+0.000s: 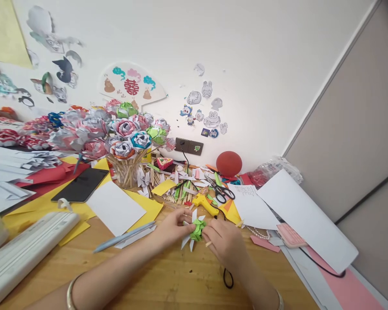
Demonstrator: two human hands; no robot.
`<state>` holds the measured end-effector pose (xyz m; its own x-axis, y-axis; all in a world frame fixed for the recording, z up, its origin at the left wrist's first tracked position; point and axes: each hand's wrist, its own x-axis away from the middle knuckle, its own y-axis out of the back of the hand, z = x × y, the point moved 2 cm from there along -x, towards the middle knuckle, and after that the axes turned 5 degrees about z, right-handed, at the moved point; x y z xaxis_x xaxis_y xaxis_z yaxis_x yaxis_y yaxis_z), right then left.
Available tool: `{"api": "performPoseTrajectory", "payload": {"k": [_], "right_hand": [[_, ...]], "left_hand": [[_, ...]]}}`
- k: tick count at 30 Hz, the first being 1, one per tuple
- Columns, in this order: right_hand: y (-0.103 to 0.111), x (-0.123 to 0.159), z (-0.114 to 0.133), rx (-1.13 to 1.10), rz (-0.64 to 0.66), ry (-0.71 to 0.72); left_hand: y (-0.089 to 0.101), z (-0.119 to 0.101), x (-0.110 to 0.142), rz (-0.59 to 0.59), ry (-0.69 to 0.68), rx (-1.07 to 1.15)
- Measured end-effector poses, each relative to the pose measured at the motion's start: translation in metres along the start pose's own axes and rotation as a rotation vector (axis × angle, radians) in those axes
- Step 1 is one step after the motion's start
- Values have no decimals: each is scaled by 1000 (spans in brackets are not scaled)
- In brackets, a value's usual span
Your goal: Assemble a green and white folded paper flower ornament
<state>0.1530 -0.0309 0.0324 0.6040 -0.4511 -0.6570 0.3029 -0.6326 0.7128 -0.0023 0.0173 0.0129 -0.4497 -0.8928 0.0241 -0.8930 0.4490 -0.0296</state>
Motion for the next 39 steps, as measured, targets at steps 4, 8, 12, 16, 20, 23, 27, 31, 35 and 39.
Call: {"api": "performPoseTrajectory", "payload": {"k": [4, 8, 12, 16, 20, 23, 27, 31, 35, 39], "right_hand": [[0, 1, 0, -20, 15, 11], [1, 3, -4, -257, 108, -54], [0, 4, -9, -440, 163, -214], [-2, 5, -9, -478, 186, -270], [0, 4, -8, -515, 176, -257], [1, 4, -8, -523, 192, -259], [2, 5, -10, -474, 189, -226], [3, 6, -11, -412, 186, -153], [3, 5, -11, -388, 198, -118], [4, 5, -11, -433, 215, -142]], "left_hand": [[1, 6, -3, -1, 5, -14], [1, 4, -1, 8, -3, -30], [-1, -1, 2, 39, -19, -8], [-2, -4, 2, 25, -34, -24], [0, -4, 1, 9, -51, -30], [-1, -4, 1, 23, -58, -28], [-2, -4, 1, 21, -68, -9], [-3, -5, 2, 36, -76, -5], [-1, -6, 1, 47, -94, -1], [1, -3, -2, 55, -90, 0]]}}
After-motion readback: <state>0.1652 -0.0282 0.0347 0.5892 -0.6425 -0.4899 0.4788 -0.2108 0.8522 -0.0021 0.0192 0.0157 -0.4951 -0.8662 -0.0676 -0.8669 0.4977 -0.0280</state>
